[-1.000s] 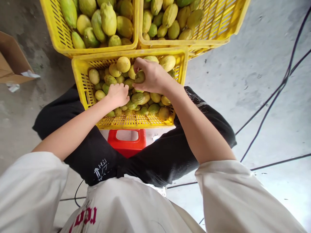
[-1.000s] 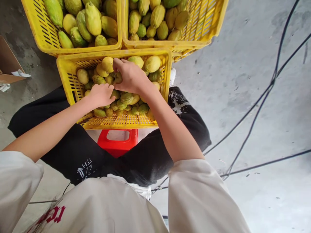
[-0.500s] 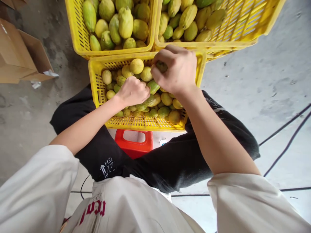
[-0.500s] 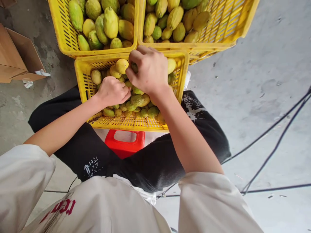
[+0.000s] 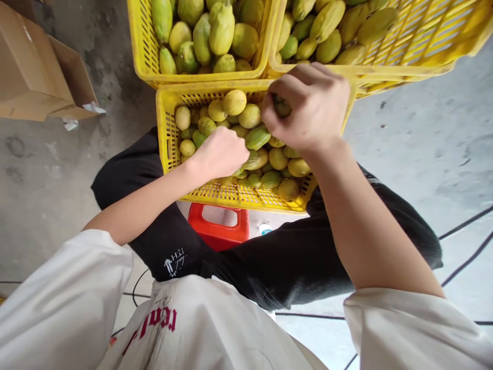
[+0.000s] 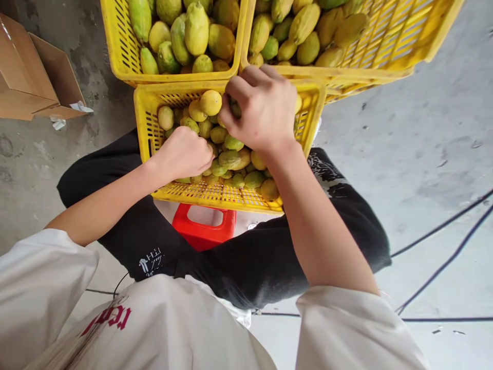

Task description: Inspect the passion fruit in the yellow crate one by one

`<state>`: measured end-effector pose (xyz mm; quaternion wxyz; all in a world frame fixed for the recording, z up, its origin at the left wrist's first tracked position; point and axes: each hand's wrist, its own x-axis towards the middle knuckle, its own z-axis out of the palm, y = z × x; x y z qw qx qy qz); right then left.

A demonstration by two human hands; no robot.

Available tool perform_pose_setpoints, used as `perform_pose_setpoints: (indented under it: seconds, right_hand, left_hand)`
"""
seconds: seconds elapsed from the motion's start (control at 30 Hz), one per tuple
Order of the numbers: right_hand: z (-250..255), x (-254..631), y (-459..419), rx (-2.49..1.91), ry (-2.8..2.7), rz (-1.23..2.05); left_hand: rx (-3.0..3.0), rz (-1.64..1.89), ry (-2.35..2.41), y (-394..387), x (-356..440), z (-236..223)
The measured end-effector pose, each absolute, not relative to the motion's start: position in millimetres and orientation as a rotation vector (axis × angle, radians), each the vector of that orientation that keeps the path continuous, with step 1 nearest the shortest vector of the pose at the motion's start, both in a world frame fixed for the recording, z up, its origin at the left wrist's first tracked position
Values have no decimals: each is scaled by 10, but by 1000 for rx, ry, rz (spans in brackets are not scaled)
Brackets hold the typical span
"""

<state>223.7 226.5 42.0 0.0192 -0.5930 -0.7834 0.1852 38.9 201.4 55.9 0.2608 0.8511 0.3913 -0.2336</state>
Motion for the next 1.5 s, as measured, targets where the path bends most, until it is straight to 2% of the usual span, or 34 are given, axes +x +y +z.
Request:
perform_pose_setpoints:
  seconds: [0.2, 0.57, 1.0, 1.5]
  right_hand:
    - [378, 2204, 2250, -1795, -2517, 560]
    - [406, 2134, 2235, -1839, -2574, 666]
    - [384, 2105, 2227, -1882, -2543, 732]
    - [554, 2320, 2222, -1954, -2309, 941]
  left_hand:
    - [2114, -596, 1256, 1937, 193, 371]
    - [2313, -511, 1119, 2002, -29, 218]
    - [2125, -544, 1233, 2163, -157, -20]
    - [2034, -432, 1507, 2428, 278, -182]
